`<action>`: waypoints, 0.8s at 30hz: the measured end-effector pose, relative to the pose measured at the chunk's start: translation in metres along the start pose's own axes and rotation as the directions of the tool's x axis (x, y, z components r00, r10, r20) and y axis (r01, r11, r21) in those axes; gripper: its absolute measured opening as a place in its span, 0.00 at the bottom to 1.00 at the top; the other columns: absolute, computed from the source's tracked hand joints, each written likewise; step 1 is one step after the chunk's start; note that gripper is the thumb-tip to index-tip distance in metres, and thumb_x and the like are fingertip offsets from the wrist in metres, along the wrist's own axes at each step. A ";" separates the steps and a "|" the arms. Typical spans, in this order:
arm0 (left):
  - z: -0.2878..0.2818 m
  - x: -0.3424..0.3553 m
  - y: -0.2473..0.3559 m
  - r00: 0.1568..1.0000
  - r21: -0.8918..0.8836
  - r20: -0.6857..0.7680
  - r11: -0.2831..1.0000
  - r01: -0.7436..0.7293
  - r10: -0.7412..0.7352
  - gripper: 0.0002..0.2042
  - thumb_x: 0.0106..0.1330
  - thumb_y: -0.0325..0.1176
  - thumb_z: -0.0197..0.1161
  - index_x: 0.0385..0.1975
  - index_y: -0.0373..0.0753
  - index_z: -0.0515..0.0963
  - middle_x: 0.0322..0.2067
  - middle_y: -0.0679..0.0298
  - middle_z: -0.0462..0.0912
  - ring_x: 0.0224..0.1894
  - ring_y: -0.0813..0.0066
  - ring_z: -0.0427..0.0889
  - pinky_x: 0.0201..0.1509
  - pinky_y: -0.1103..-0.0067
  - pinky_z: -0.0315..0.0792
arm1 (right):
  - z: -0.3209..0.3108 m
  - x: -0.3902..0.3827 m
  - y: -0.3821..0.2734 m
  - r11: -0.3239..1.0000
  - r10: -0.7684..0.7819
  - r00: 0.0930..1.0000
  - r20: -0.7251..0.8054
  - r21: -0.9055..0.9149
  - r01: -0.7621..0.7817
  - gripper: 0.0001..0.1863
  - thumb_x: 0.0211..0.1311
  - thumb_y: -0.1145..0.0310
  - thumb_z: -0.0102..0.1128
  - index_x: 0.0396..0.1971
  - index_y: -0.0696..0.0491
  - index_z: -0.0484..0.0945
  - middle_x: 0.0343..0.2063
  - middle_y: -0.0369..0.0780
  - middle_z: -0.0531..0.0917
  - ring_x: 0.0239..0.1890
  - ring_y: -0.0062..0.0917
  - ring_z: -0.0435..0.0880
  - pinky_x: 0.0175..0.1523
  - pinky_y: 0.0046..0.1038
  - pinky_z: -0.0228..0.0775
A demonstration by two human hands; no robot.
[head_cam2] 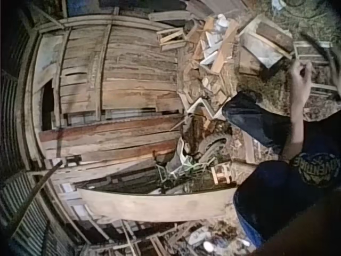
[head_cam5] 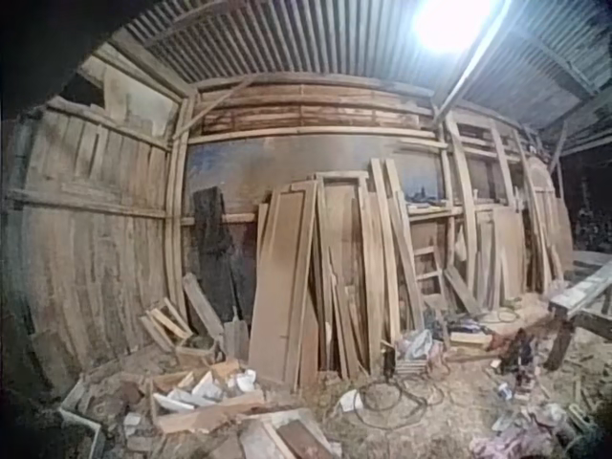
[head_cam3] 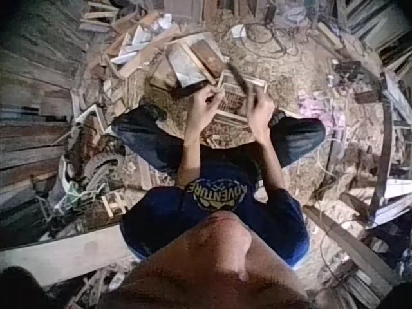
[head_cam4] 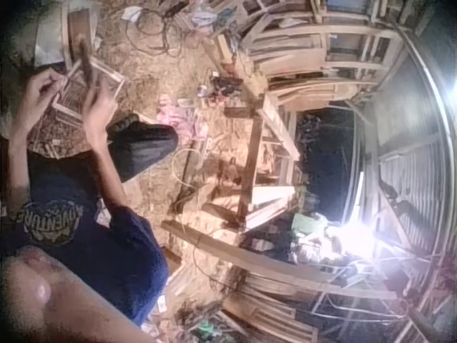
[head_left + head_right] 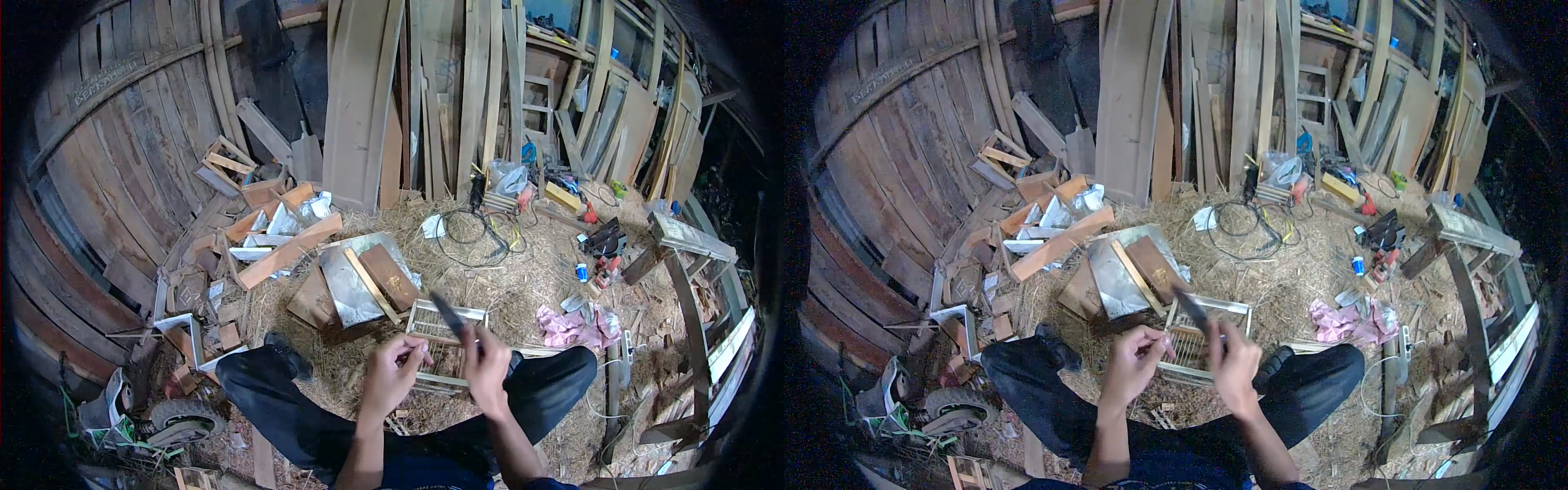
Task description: The person assembles a small wooden cage by hand, inserting thin wooden rods into a frame and using a knife to shave or carve pieces of wood to fit.
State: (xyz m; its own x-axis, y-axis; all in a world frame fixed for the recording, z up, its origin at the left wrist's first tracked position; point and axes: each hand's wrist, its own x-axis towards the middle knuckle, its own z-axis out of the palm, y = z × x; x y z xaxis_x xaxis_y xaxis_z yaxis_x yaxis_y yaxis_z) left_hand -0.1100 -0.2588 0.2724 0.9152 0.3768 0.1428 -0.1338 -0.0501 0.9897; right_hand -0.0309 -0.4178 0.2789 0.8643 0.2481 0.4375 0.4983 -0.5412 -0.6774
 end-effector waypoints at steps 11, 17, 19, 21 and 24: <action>0.008 -0.001 0.005 0.998 -0.044 0.058 0.999 0.003 -0.001 0.04 0.72 0.24 0.59 0.38 0.30 0.77 0.32 0.61 0.85 0.37 0.80 0.82 0.44 0.81 0.74 | -0.003 -0.001 -0.007 0.999 -0.027 0.999 -0.042 0.046 0.029 0.07 0.68 0.72 0.60 0.29 0.57 0.80 0.20 0.50 0.80 0.20 0.45 0.81 0.24 0.38 0.67; 0.008 -0.001 0.003 0.998 -0.020 0.069 1.000 -0.011 0.013 0.05 0.72 0.24 0.59 0.39 0.28 0.77 0.31 0.63 0.84 0.37 0.80 0.83 0.41 0.82 0.75 | -0.008 0.006 0.007 0.994 0.113 0.989 -0.095 0.005 -0.113 0.09 0.67 0.72 0.61 0.26 0.58 0.78 0.18 0.50 0.77 0.20 0.46 0.80 0.24 0.39 0.66; 0.007 0.001 -0.002 0.997 -0.045 0.072 0.999 0.002 0.001 0.05 0.72 0.24 0.59 0.39 0.28 0.77 0.30 0.63 0.84 0.36 0.81 0.83 0.40 0.82 0.74 | -0.001 -0.005 0.000 0.999 0.012 0.998 -0.060 0.039 -0.010 0.09 0.67 0.72 0.61 0.26 0.58 0.79 0.18 0.51 0.78 0.20 0.46 0.80 0.25 0.39 0.66; 0.005 0.000 -0.005 0.997 -0.070 0.077 0.997 0.016 -0.011 0.05 0.72 0.25 0.59 0.39 0.28 0.77 0.30 0.63 0.84 0.36 0.81 0.82 0.40 0.83 0.74 | 0.000 -0.008 0.002 0.997 -0.042 0.998 -0.041 0.063 0.044 0.09 0.68 0.71 0.60 0.28 0.58 0.80 0.19 0.51 0.79 0.20 0.45 0.80 0.26 0.39 0.67; 0.003 0.001 0.000 0.994 -0.111 0.091 0.991 0.078 -0.068 0.05 0.72 0.27 0.60 0.36 0.32 0.76 0.29 0.64 0.83 0.35 0.81 0.80 0.42 0.81 0.73 | -0.012 0.008 0.001 0.986 0.152 0.981 -0.119 0.091 -0.142 0.08 0.68 0.72 0.60 0.29 0.59 0.80 0.20 0.50 0.80 0.19 0.43 0.80 0.26 0.38 0.67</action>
State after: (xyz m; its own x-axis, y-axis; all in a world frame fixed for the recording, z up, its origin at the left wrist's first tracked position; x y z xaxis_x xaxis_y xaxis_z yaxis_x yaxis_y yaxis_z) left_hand -0.1080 -0.2610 0.2727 0.9531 0.2932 0.0754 -0.1036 0.0819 0.9912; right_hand -0.0242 -0.4264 0.2889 0.9156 0.0652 0.3967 0.3748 -0.4954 -0.7836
